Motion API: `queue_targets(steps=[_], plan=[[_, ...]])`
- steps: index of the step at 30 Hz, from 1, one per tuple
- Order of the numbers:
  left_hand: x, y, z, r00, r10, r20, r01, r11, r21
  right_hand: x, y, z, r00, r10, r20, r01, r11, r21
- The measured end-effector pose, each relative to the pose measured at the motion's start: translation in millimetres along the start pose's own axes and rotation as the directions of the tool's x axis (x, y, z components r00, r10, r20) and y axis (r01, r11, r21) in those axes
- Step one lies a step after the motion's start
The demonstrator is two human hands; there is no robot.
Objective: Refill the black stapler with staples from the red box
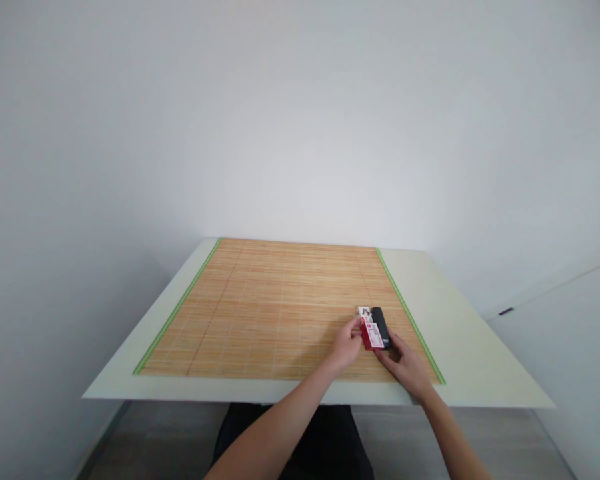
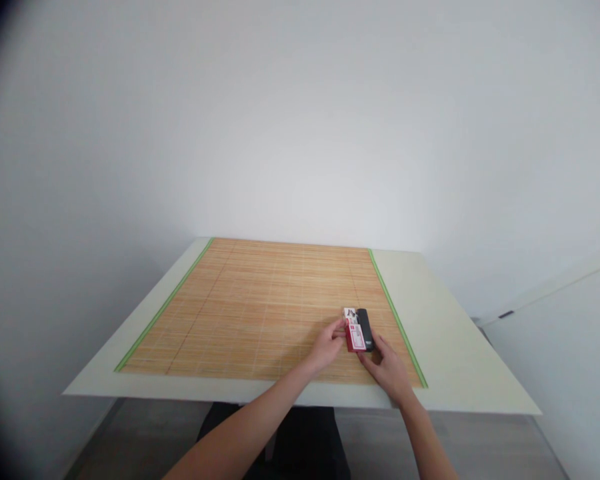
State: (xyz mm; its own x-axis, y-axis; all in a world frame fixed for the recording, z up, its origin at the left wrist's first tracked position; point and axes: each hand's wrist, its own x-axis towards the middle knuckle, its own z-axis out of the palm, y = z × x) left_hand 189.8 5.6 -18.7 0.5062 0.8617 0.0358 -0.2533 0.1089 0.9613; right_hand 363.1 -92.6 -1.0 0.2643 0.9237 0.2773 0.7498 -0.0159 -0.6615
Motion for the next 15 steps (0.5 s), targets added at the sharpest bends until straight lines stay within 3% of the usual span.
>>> queue_targets(steps=[6, 9, 11, 13, 15], plan=[[-6.9, -0.9, -10.3, 0.992, -0.055, -0.115, 0.056, 0.998, 0.006, 0.1, 8.2, 2.5, 0.997, 0.009, 0.081, -0.012, 0.999, 0.044], [-31.4, 8.8, -21.6, 0.983, -0.087, -0.163, 0.090, 0.996, 0.014, -6.2, 8.9, 0.8, 0.999, 0.033, 0.028, -0.035, 0.997, 0.069], [-64.6, 22.7, -35.2, 0.981, -0.109, -0.159, 0.114, 0.993, 0.022, -20.5, 5.0, -1.6, 0.997, 0.053, -0.048, -0.048, 0.994, 0.096], [-112.6, 39.3, -56.9, 0.982, -0.133, -0.134, 0.139, 0.990, 0.035, -46.6, -3.1, -1.5, 0.982, 0.090, -0.168, -0.070, 0.990, 0.122], [-170.7, 52.5, -89.0, 0.976, -0.143, -0.162, 0.158, 0.984, 0.087, -83.3, -17.1, 4.5, 0.927, 0.203, -0.316, -0.167, 0.976, 0.138]])
